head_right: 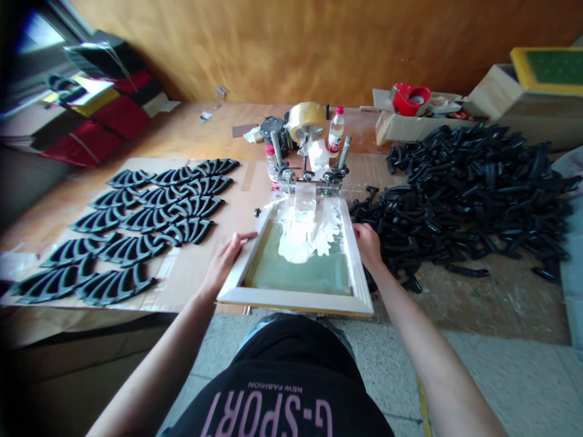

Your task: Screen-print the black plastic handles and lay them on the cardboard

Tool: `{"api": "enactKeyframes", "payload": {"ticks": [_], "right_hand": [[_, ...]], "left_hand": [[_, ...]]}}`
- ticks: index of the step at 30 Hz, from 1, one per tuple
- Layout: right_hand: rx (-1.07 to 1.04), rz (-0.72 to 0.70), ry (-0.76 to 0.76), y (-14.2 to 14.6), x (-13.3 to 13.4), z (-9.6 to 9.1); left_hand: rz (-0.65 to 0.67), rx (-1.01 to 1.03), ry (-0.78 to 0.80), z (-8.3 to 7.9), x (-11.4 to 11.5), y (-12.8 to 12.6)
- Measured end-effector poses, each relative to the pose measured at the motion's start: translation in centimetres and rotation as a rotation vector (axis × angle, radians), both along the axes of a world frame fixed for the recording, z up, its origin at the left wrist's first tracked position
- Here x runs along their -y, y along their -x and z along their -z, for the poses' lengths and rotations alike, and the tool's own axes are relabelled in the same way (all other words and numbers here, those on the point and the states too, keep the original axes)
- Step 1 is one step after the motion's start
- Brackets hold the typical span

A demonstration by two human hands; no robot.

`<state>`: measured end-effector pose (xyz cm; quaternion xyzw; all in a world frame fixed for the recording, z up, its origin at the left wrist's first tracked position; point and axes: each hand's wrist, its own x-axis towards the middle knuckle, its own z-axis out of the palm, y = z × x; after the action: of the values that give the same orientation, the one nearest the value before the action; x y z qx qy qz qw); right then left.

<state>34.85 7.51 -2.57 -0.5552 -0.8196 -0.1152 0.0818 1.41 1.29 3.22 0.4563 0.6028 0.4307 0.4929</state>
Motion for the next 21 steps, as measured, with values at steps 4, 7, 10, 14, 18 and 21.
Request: {"api": "enactKeyframes", "payload": {"ticks": [4, 7, 10, 14, 18, 21], "right_hand": [[-0.268, 0.074, 0.000, 3.0, -3.4, -2.2], [-0.324, -0.055, 0.171, 7.6, -4.3, -3.1], [-0.227, -0.121, 0.341, 9.8, -2.5, -2.6], [-0.123, -0.392, 0.365, 8.3, 1.7, -1.6], [-0.137, -0.595, 0.433, 6.7, 3.1, -1.8], [-0.227, -0.467, 0.363, 7.1, 2.7, -1.3]], "left_hand": [[0.014, -0.015, 0.160, 5.6, 1.1, 0.0], [-0.018, -0.056, 0.200, 8.0, 0.6, -0.4], [-0.043, -0.071, 0.205, 8.8, 0.3, -0.3], [-0.057, -0.060, 0.218, 9.1, 0.4, -0.2], [-0.081, -0.044, 0.230, 8.9, 0.5, -0.4], [-0.117, -0.022, 0.245, 8.7, 0.5, -0.5]]}}
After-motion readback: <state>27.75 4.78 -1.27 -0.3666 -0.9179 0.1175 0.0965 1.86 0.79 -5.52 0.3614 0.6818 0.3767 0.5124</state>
